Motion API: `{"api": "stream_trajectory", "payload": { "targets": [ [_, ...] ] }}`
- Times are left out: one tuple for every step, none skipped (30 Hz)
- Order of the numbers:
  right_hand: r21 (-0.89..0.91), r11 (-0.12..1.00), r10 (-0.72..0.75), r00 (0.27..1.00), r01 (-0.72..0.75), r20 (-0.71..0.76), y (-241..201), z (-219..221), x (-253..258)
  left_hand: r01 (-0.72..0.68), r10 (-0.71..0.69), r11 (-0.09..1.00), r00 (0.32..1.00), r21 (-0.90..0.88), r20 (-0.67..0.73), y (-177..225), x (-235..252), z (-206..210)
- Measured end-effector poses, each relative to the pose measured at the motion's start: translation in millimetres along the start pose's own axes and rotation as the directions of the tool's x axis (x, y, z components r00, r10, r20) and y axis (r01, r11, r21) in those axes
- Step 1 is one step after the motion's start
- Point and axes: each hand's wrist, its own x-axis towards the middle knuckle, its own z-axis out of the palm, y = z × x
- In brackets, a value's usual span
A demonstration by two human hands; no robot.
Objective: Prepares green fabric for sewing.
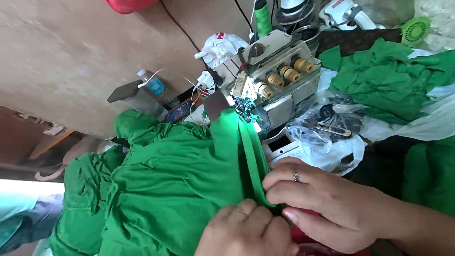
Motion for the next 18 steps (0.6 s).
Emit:
{"api": "stream_trajectory", "payload": {
  "targets": [
    [-0.044, 0.999, -0.002, 1.0, 0.003, 0.006, 0, 1, 1, 0.011, -0.013, 1.0, 0.998, -0.024, -0.055, -4, -2, -4],
    [-0.087, 0.996, -0.003, 1.0, 0.004, 0.007, 0, 2, 1, 0.017, -0.024, 0.998, 0.993, -0.061, -0.114, -11, -3, -6],
    [-0.114, 0.993, -0.003, 1.0, 0.003, 0.004, 0, 4, 2, 0.014, -0.033, 0.994, 0.984, -0.104, -0.175, -17, -5, -8],
    [-0.132, 0.991, -0.005, 1.0, 0.005, -0.001, -2, 4, 2, -0.003, -0.033, 0.989, 0.971, -0.151, -0.237, -19, -5, -8],
    [-0.143, 0.99, -0.012, 1.0, 0.01, -0.013, -5, 6, 2, -0.034, -0.029, 0.977, 0.956, -0.21, -0.291, -17, -4, -7],
    [-0.15, 0.989, -0.02, 0.999, 0.015, -0.034, -10, 7, 2, -0.069, -0.022, 0.961, 0.946, -0.269, -0.323, -13, -3, -6],
    [-0.143, 0.99, -0.027, 0.998, 0.019, -0.058, -15, 8, 2, -0.102, -0.018, 0.937, 0.941, -0.335, -0.338, -12, -1, -3],
    [-0.123, 0.992, -0.031, 0.997, 0.022, -0.074, -20, 8, 3, -0.116, -0.023, 0.906, 0.947, -0.408, -0.321, -13, 1, 0],
    [-0.108, 0.994, -0.027, 0.997, 0.019, -0.071, -24, 6, 4, -0.108, -0.032, 0.873, 0.96, -0.476, -0.277, -19, 1, 2],
    [-0.095, 0.995, -0.022, 0.998, 0.016, -0.06, -26, 4, 5, -0.094, -0.022, 0.855, 0.976, -0.511, -0.216, -28, 0, 4],
    [-0.08, 0.997, -0.021, 0.999, 0.017, -0.049, -24, 3, 5, -0.088, 0.005, 0.863, 0.986, -0.497, -0.166, -40, 0, 6],
    [-0.064, 0.998, -0.026, 0.999, 0.023, -0.041, -21, 2, 6, -0.089, 0.036, 0.894, 0.991, -0.44, -0.128, -52, -1, 7],
    [-0.045, 0.998, -0.034, 0.999, 0.033, -0.034, -16, 0, 7, -0.095, 0.055, 0.927, 0.992, -0.364, -0.117, -61, -3, 5],
    [-0.024, 0.999, -0.044, 0.998, 0.043, -0.036, -10, -1, 9, -0.101, 0.064, 0.948, 0.989, -0.303, -0.13, -66, -6, 1],
    [0.001, 0.999, -0.043, 0.998, 0.043, -0.039, -1, -4, 12, -0.11, 0.068, 0.956, 0.985, -0.271, -0.16, -67, -9, -8],
    [0.026, 0.999, -0.033, 0.998, 0.035, -0.049, 9, -6, 16, -0.122, 0.069, 0.957, 0.977, -0.265, -0.202, -65, -13, -20],
    [0.032, 0.999, -0.022, 0.998, 0.024, -0.057, 22, -9, 22, -0.133, 0.062, 0.951, 0.967, -0.28, -0.249, -62, -15, -32],
    [0.041, 0.999, -0.017, 0.998, 0.019, -0.066, 38, -10, 28, -0.141, 0.048, 0.944, 0.953, -0.298, -0.299, -60, -15, -42]
  ]
}}
